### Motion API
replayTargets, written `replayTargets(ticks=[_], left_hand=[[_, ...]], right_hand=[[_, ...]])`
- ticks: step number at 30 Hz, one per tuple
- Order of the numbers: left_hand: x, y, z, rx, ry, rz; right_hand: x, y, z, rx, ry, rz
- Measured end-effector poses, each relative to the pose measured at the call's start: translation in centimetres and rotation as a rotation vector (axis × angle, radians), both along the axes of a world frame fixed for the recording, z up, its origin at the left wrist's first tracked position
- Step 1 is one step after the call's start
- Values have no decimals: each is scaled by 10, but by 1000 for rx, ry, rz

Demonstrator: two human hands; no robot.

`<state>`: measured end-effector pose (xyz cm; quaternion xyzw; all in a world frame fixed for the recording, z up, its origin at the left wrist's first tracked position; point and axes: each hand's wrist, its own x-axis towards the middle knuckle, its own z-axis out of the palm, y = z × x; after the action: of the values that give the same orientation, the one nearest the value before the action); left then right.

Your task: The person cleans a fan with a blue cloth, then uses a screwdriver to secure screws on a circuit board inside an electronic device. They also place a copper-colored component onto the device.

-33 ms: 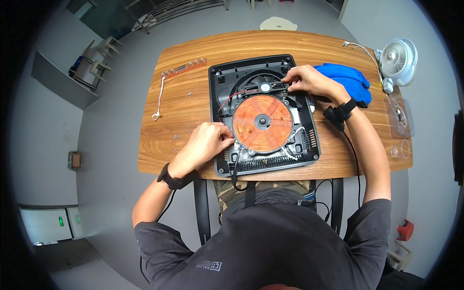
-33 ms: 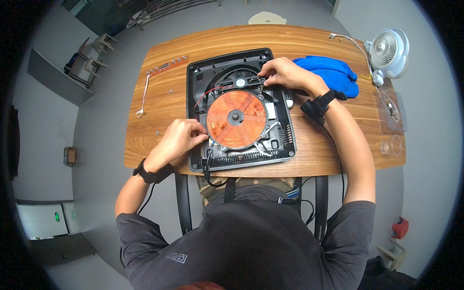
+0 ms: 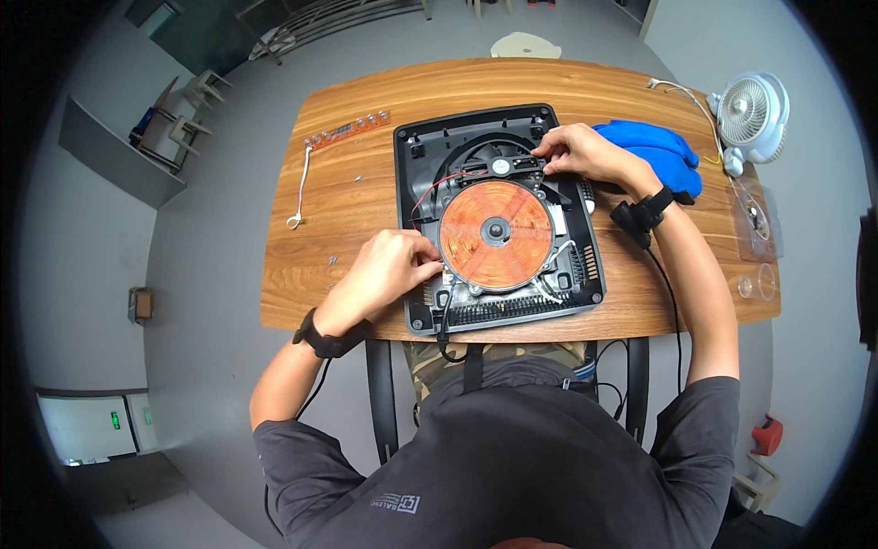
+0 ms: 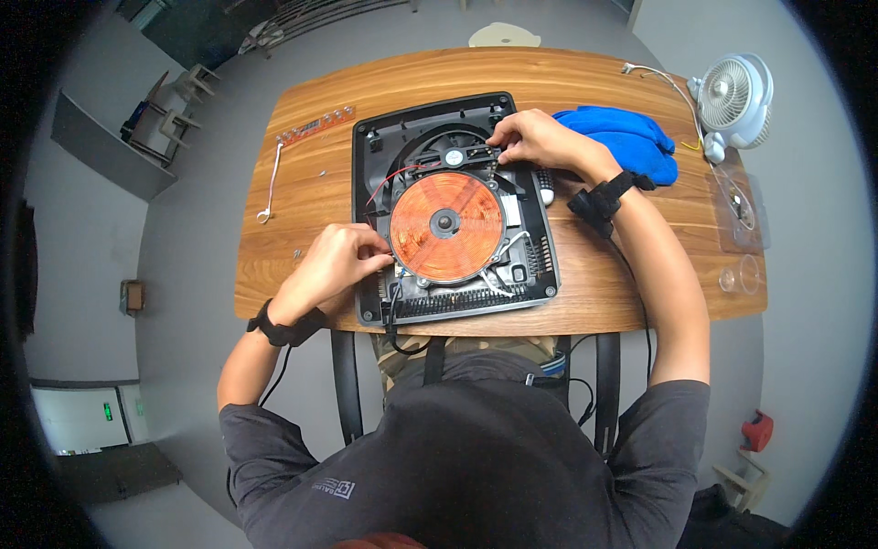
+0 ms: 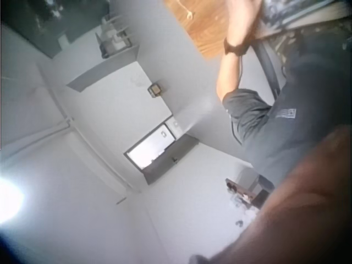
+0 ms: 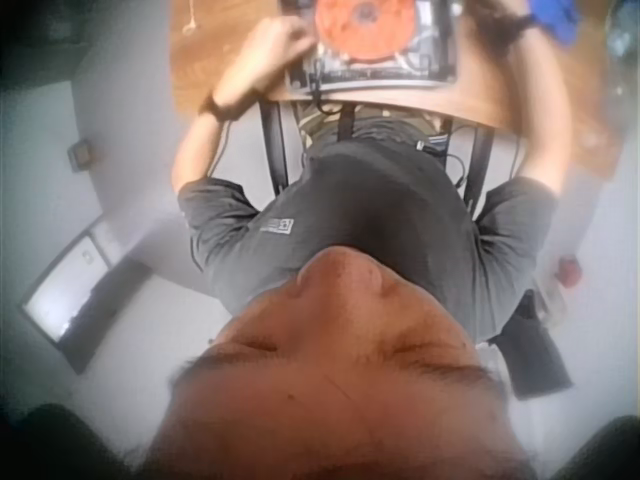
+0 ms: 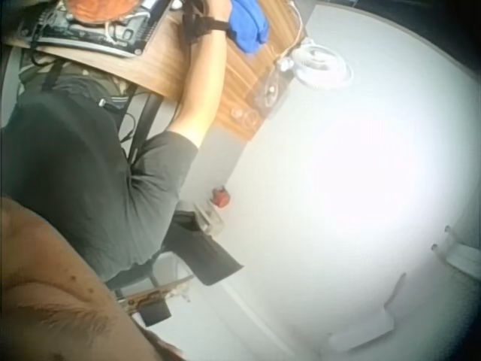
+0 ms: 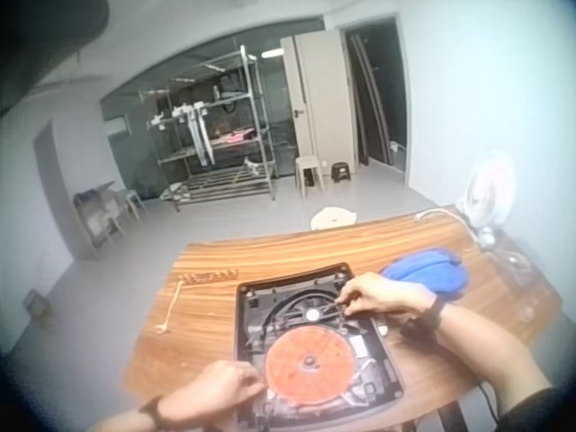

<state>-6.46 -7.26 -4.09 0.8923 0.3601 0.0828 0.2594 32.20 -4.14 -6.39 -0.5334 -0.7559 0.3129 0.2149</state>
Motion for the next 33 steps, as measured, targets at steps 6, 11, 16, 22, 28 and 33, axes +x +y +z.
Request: replayTargets(ticks=[6,11,16,22,28,33], left_hand=[[-8,45,15,135,-125,87],[-14,70,-6,208,8,63],[-11,79,-16,207,-17,29],[-10,88,-25,154,-68,7],[-6,85,-31,188,-68,70],[-3,88,-46,232,-87,124]], right_hand=[[0,-1,2,12,2,2],[-1,1,-1,27,6,5],[-1,0,3,9,-18,-15],[-2,-1,2,-15,-8,-29],[-3,0,1,-62,54,-25],[-1,0,0,-56,61,-32]])
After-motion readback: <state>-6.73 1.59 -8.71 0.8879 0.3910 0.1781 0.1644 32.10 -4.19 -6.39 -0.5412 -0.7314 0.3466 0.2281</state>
